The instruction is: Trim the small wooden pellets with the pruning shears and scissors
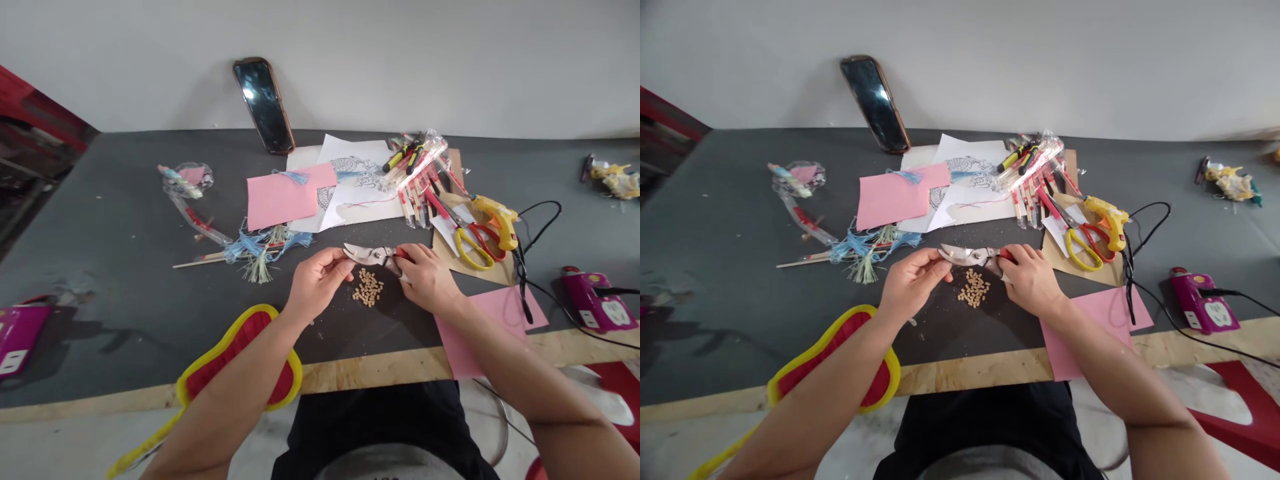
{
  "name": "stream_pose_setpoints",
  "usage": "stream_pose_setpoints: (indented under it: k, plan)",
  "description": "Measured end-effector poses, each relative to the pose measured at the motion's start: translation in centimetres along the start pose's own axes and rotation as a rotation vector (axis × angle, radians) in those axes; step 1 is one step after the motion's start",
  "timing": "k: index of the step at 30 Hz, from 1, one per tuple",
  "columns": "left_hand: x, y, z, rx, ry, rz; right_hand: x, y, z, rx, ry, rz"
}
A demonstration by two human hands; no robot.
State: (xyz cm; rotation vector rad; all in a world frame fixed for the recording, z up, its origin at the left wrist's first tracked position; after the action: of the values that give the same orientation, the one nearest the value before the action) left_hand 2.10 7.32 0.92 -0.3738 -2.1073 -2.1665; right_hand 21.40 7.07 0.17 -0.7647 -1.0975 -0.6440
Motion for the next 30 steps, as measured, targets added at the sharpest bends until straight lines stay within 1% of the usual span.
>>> stream_pose_setpoints:
  k: [5, 8, 12, 15, 19, 25, 30]
  plan:
    - [-0.01, 0.12, 0.04, -0.028, 0.011, 0.035, 0.07, -0.14, 0.02, 0.0, -0.013, -0.011]
    - [0.14, 0.22, -0.06, -0.049, 0.038, 0.07, 0.1, -0.26, 0.04, 0.009, -0.019, -0.01]
    - [0.28, 0.45, -0.24, -0.075, 0.062, 0.076, -0.06, -0.47, -0.02, 0.032, -0.056, 0.007]
    - [0.28, 0.59, -0.2, -0.081, 0.059, 0.083, -0.17, -0.57, -0.02, 0.041, -0.106, 0.018]
    - [0.1, 0.73, -0.09, -0.085, 0.024, 0.087, 0.0, -0.45, 0.05, 0.035, -0.154, 0.022]
    - [-0.01, 0.13, -0.26, -0.058, -0.02, 0.066, 0.2, -0.13, 0.08, 0.037, -0.119, -0.001]
    - [-0.19, 0.08, -0.19, -0.04, -0.052, 0.049, -0.11, -0.04, -0.03, 0.056, -0.089, 0.034]
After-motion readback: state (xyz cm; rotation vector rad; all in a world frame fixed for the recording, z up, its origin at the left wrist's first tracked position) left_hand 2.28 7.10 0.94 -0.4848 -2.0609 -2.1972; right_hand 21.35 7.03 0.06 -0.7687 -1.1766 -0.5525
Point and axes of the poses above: each hand's wrist, its own z-axis towards the middle knuckle, its own x-axis out of the back of the hand, y = z × x, the point moved 8 cm from there along z, towards the middle knuckle, and after that the axes turned 4 degrees about z, right-handed, at the moved point
